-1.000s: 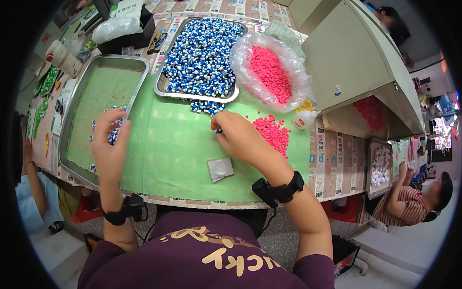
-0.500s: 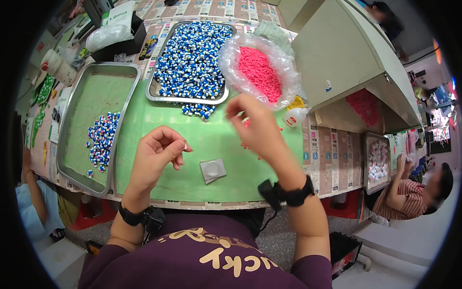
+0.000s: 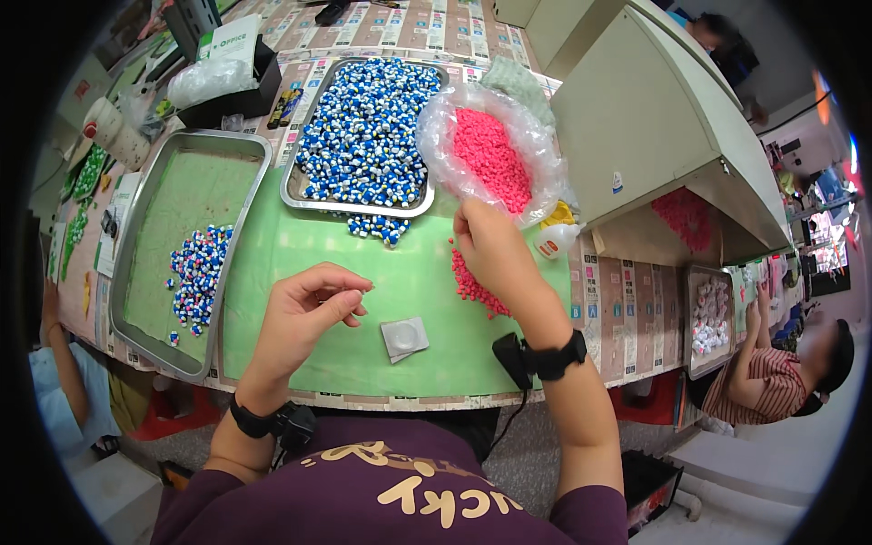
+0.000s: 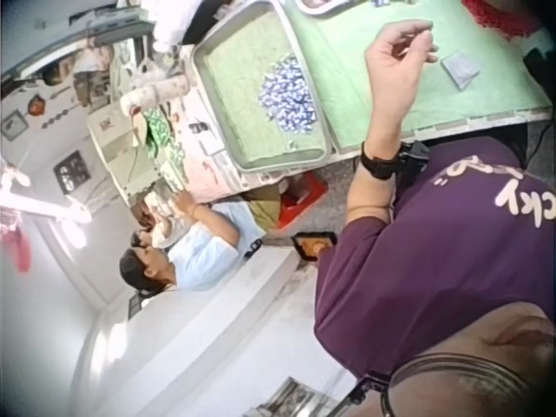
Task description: The person repeatedly picks a blue-and-white capsule and a pink bead from trays on a green work surface, inserts the bead into the capsule, and places the assembled unit into a metal tray. The process continues with multiple units throughout the clip.
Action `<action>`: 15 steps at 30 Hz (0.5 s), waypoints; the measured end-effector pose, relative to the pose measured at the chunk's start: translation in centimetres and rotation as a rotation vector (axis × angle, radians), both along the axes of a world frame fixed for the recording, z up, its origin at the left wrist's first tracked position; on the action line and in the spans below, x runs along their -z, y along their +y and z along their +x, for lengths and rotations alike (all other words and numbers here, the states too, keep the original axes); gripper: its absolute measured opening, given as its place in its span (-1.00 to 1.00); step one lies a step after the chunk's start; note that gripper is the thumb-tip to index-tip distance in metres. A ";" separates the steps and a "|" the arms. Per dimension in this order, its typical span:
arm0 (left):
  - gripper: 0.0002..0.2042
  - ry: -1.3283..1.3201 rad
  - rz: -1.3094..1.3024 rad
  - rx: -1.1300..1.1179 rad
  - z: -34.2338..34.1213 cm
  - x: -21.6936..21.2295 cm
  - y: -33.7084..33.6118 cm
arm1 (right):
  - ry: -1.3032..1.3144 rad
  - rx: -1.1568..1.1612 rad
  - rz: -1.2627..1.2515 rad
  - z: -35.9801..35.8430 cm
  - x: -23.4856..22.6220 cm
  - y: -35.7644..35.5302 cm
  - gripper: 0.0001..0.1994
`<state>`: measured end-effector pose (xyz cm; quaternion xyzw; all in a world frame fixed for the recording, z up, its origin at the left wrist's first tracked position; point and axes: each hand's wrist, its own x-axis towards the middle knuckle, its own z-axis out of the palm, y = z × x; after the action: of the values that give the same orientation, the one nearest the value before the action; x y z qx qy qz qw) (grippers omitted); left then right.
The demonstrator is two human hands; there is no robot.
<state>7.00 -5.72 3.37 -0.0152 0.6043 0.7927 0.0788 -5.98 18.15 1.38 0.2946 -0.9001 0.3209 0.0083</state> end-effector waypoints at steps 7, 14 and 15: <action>-0.82 -0.137 0.158 0.163 -0.2 -0.4 1.4 | 0.020 -0.361 -0.215 6.8 -6.4 -3.9 -0.83; -0.81 -0.151 0.319 0.237 0.2 -0.3 1.3 | -0.099 -0.385 -0.340 7.7 -7.1 -3.5 -0.79; -0.81 -0.157 0.325 0.241 0.2 -0.3 1.2 | -0.128 -0.380 -0.362 7.7 -7.1 -3.3 -0.79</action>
<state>7.24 -4.52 3.71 0.0083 0.4581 0.8609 0.2214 1.76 14.81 8.51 0.4309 -0.7555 0.4903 -0.0566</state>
